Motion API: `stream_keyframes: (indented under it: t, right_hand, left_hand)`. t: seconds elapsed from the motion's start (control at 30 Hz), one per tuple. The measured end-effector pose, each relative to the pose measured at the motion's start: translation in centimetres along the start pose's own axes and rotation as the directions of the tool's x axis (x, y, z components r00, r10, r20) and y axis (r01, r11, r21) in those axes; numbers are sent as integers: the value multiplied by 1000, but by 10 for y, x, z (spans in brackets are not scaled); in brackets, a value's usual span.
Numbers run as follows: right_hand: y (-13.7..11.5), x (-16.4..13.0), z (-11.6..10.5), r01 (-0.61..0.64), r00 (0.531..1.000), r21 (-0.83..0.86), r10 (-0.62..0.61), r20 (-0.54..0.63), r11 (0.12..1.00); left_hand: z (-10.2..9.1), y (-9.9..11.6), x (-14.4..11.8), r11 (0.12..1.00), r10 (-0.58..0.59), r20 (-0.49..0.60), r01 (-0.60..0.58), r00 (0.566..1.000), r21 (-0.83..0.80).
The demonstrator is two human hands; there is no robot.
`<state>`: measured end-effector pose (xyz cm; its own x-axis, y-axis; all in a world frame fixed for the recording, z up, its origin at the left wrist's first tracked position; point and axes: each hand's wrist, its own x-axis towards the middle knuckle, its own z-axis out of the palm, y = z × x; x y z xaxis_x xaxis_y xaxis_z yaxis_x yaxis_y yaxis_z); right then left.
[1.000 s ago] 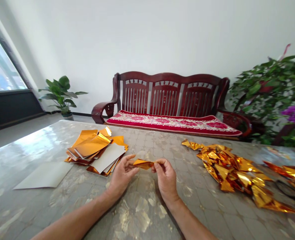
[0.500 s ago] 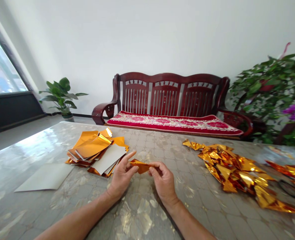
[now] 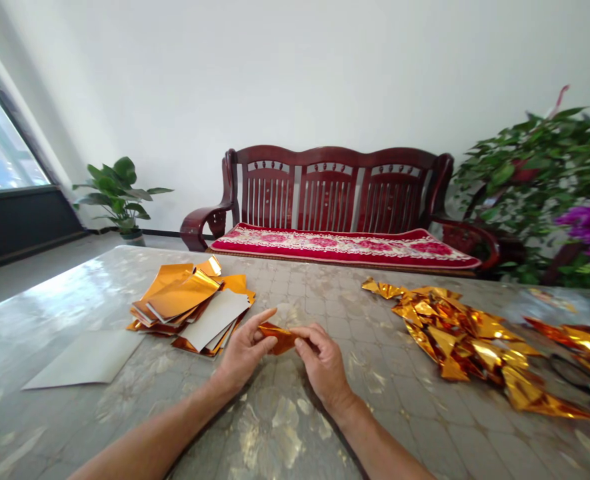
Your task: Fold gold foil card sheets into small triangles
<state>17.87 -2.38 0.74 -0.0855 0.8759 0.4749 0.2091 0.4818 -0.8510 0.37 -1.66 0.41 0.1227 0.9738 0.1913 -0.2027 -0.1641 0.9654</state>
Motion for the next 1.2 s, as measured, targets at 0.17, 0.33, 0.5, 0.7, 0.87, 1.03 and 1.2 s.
stream_keyframes:
  t: [0.17,0.33,0.5,0.7,0.87,1.03,1.2]
  right_hand:
    - [-4,1,-2,59,996,-43,-56,65,997]
    - [-4,3,-4,85,993,-83,-78,90,993]
    - [-4,4,-4,65,992,-119,-52,111,991]
    - [-2,4,-4,33,990,-187,-7,138,982]
    - [-2,2,-2,31,990,-220,1,142,975]
    - [0,4,-1,37,995,-178,-20,97,983]
    - [-2,5,0,-51,997,-118,58,59,992]
  left_hand:
    - [-4,-2,0,999,34,15,-34,999,2]
    - [-4,-1,-2,999,-14,7,13,1000,42]
    - [0,4,-4,998,-39,-23,40,999,38]
    - [1,6,-4,993,-63,-14,64,998,101]
    - [-4,2,-2,925,-75,-41,85,996,371]
    - [-10,4,-2,816,86,-93,-16,992,578]
    - [-7,7,-1,804,50,-108,24,993,594]
